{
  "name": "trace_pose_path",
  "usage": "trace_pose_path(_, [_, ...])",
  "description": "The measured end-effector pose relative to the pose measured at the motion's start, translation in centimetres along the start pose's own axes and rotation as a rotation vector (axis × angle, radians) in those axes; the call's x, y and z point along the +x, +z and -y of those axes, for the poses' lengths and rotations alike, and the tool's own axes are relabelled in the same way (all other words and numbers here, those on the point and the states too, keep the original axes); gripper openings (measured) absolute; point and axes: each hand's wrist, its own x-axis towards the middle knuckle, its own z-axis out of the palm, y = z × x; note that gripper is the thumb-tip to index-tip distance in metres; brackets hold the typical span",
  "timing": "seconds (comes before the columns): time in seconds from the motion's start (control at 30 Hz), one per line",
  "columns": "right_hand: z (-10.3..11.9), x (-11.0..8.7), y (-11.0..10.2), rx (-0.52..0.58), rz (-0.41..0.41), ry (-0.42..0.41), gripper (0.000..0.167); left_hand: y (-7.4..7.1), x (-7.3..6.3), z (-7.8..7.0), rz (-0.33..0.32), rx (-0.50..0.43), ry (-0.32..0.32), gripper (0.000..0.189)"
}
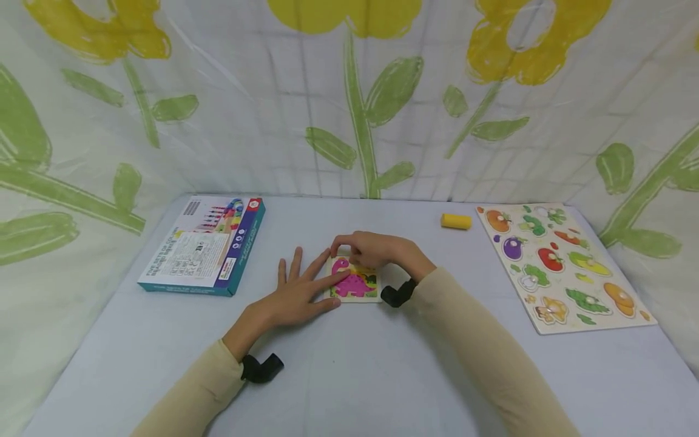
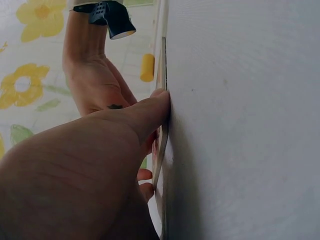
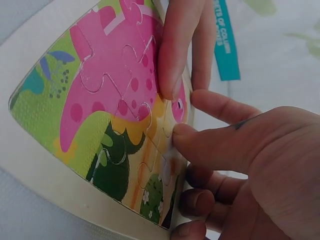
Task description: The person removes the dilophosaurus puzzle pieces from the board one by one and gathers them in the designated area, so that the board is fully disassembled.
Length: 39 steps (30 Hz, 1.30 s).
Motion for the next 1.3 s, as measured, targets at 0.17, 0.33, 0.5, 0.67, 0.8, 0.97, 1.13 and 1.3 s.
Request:
trace_pose_path(0.17, [0.1,-0.1,-0.2,0.008,0.007,-0.002,0.04,0.0,0.1,0.0,0.001,0.008,0.003,0.062])
trace_pose_path(0.33, [-0.1,0.0,-0.3,0.016,0.018,-0.012,0.039,0.0,0.2,0.0,0.003,0.008,0.003,0.062])
trace_pose_path(0.5, [-0.2,0.0,-0.2,0.0,-0.014,-0.039,0.039,0.0,0.2,0.0,0.008,0.01,-0.002,0.063])
trace_pose_path(0.67, [-0.1,-0.1,0.1,-0.041,-0.073,-0.046,0.038,-0.1,0.1,-0.1,0.011,0.009,-0.011,0.063])
trace_pose_path(0.8, [-0.1,-0.3,0.3,-0.056,-0.104,-0.058,0.038,-0.1,0.1,-0.2,0.011,0.014,-0.013,0.063])
trace_pose_path(0.97, [-0.1,-0.4,0.5,-0.063,-0.125,-0.076,0.038,-0.1,0.1,-0.1,0.005,0.021,-0.012,0.062])
trace_pose_path(1.13, [-0.3,-0.4,0.8,-0.049,-0.137,-0.073,0.038,0.0,0.1,0.0,0.002,0.021,-0.006,0.063])
trace_pose_path(1.3, [-0.5,-0.3,1.1,-0.049,-0.176,-0.11,0.035,0.1,0.2,0.2,0.001,0.022,-0.004,0.062])
